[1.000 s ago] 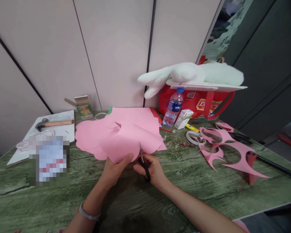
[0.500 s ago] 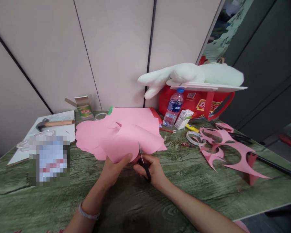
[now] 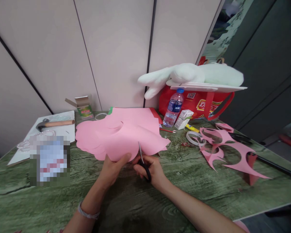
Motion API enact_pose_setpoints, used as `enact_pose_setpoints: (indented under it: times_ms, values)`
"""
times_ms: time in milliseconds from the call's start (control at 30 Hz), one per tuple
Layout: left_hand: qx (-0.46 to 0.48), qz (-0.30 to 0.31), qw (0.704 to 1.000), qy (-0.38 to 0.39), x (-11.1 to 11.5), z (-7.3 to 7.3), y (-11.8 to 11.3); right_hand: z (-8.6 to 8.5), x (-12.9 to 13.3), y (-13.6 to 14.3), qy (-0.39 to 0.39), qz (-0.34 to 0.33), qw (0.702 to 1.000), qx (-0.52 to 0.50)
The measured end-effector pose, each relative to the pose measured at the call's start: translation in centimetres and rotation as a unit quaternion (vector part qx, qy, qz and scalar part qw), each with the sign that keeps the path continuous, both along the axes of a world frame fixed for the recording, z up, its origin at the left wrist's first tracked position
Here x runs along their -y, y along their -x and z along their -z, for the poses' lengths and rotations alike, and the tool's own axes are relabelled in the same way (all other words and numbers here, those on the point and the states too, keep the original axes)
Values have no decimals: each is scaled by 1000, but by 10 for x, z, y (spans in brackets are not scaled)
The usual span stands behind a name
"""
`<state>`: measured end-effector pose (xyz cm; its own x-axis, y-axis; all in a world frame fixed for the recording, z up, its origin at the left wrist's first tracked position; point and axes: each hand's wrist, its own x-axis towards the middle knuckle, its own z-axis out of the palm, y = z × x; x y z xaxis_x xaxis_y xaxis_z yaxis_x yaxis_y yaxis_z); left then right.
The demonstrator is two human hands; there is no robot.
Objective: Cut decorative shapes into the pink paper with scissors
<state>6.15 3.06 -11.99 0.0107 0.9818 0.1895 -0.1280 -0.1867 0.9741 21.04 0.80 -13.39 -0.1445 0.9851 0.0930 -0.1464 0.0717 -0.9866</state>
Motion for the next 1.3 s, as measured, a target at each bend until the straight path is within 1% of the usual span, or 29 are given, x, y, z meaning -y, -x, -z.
enact_pose_setpoints:
  times_ms: [200,367,467,533,667,767,833,900,1000,1133,1200,1300]
  values:
    - [26,-25,999,20,2,-2,-7,-2,0,1,5,0,1000,-8]
    - [10,-41,999,12,3,-1,-11,3,-1,1,6,4,1000,-16]
    - [-15,-60,998,7,4,1,-10,6,-2,1,11,-2,1000,-22]
    - [-48,-77,996,-2,5,0,-9,7,-2,1,11,-7,1000,-24]
    - [-104,-98,990,-7,8,-9,-9,6,-2,1,4,-2,1000,-25]
    - [-123,-96,988,-14,9,-14,-9,6,-3,0,-2,-4,1000,-28]
    - [-131,-92,987,-22,8,-14,-7,9,-4,0,-12,-9,999,-29]
    - [-133,-86,987,-24,7,-10,-6,13,-5,-1,-20,-15,999,-31]
    - [-116,-73,990,-21,5,-2,-4,18,-7,-1,-18,-24,999,-36]
    - [-80,-62,995,-10,4,6,-2,18,-6,0,-4,-37,998,-48]
    - [-78,-65,995,-12,4,4,-2,16,-5,0,-2,-48,998,-43]
    - [-102,-76,992,-12,8,-6,-4,14,-4,-1,-1,-57,998,-29]
